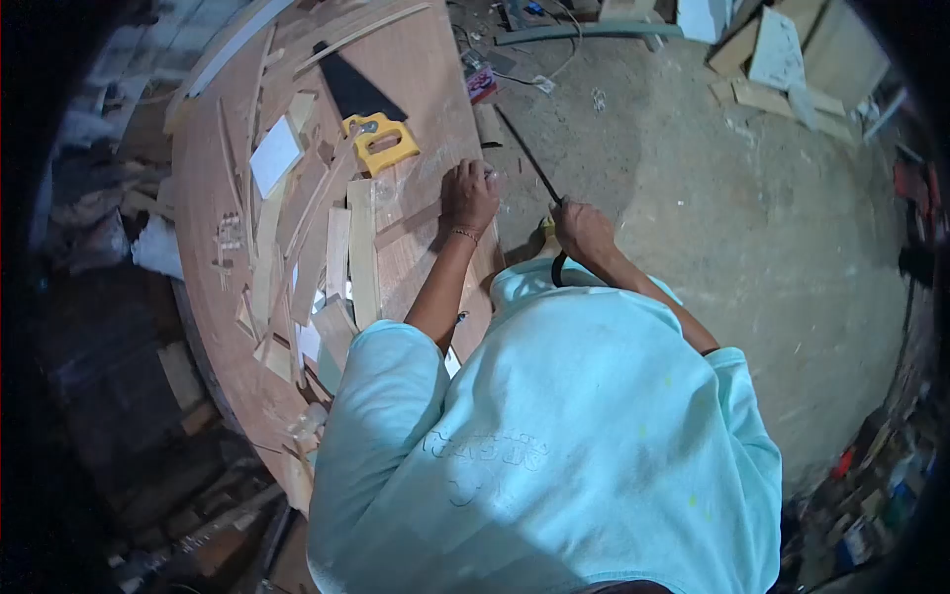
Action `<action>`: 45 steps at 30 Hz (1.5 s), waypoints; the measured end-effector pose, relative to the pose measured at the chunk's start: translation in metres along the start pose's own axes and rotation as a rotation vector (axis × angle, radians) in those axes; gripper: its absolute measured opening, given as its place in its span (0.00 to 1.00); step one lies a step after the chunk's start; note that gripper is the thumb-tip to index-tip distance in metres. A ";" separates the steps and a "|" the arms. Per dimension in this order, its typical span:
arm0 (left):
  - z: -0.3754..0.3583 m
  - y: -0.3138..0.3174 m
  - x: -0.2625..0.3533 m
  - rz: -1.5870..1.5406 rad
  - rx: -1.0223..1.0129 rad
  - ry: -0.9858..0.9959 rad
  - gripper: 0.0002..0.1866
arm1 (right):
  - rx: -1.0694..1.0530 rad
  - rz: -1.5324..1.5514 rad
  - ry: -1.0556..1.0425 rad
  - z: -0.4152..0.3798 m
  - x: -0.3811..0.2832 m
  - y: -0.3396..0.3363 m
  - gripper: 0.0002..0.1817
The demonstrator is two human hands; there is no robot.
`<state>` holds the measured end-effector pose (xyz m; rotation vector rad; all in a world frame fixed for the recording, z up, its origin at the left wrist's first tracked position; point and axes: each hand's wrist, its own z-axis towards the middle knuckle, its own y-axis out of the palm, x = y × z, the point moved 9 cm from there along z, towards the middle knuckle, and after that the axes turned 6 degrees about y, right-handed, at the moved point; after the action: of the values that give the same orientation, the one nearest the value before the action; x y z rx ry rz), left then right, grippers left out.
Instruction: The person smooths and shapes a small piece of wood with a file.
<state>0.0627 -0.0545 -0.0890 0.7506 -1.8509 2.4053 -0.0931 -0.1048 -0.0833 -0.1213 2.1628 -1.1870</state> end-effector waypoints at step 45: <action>0.023 0.015 -0.021 0.327 -0.008 -0.277 0.18 | 0.018 -0.090 -0.092 -0.028 -0.047 -0.003 0.16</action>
<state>0.0856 -0.0745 -0.1066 0.8812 -2.2446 2.5916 -0.0736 -0.0688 -0.0464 -0.2625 2.0849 -1.2263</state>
